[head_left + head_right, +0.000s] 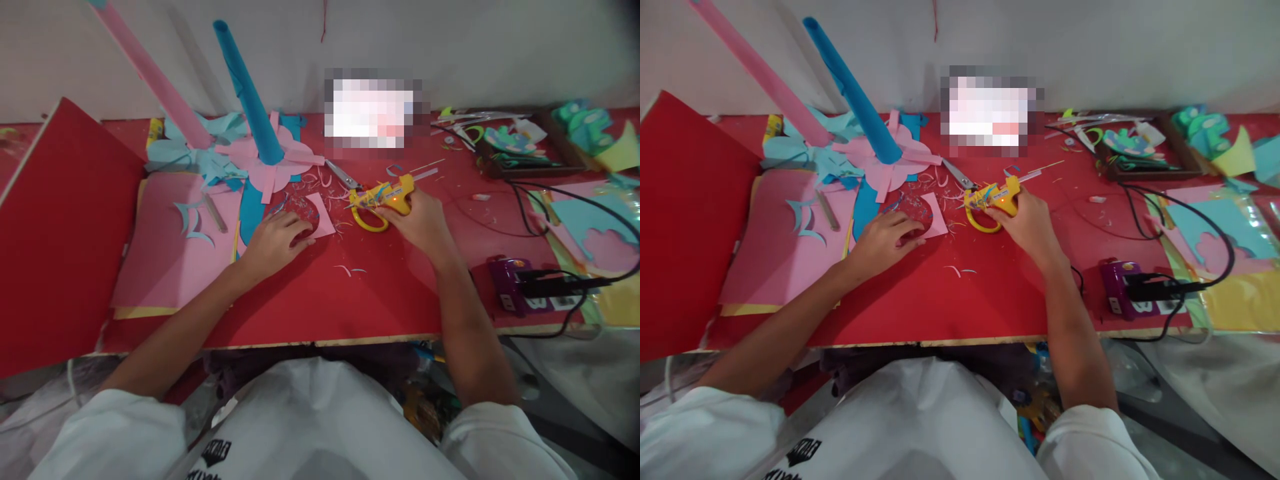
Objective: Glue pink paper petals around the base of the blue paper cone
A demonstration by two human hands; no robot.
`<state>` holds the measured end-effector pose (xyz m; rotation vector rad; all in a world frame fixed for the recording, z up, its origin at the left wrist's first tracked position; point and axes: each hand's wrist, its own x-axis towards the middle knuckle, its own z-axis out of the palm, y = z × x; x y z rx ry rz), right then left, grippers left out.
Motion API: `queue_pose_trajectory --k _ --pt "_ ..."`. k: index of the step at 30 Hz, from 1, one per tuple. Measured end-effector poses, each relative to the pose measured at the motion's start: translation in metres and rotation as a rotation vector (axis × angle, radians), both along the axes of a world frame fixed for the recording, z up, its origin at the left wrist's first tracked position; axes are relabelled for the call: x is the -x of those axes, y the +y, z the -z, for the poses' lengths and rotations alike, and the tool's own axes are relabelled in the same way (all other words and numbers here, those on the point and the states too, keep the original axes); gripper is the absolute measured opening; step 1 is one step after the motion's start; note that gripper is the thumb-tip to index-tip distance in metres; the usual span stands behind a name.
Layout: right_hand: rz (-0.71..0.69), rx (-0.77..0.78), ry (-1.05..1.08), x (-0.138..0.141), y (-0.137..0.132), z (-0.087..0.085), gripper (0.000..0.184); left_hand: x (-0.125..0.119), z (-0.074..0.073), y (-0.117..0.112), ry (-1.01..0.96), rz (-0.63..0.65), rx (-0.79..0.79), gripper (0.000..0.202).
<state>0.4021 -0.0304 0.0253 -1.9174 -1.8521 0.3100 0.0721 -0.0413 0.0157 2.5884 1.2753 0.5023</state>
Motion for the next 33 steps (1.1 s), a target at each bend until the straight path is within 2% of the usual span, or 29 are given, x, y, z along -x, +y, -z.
queue_pose_trajectory --k 5,10,15,19,27,33 --pt "-0.002 -0.017 0.043 -0.002 0.000 0.002 0.048 0.004 -0.009 0.011 -0.094 -0.057 0.031 0.026" --pt "0.003 -0.007 -0.001 -0.004 0.000 0.006 0.049 0.000 -0.016 0.044 -0.053 -0.135 0.013 0.022" --pt "0.000 -0.017 -0.051 -0.004 -0.001 0.009 0.048 -0.018 -0.004 0.083 -0.014 -0.167 -0.036 0.014" --pt "-0.021 -0.018 -0.043 -0.005 0.001 0.013 0.046 -0.028 0.010 0.102 -0.051 -0.157 -0.032 0.014" --pt "-0.003 0.008 -0.043 -0.002 0.000 0.011 0.047 -0.033 0.019 0.107 -0.085 -0.191 0.046 0.008" --pt "0.004 0.013 -0.034 -0.001 -0.001 0.010 0.047 -0.036 0.015 0.101 -0.067 -0.187 -0.039 0.004"
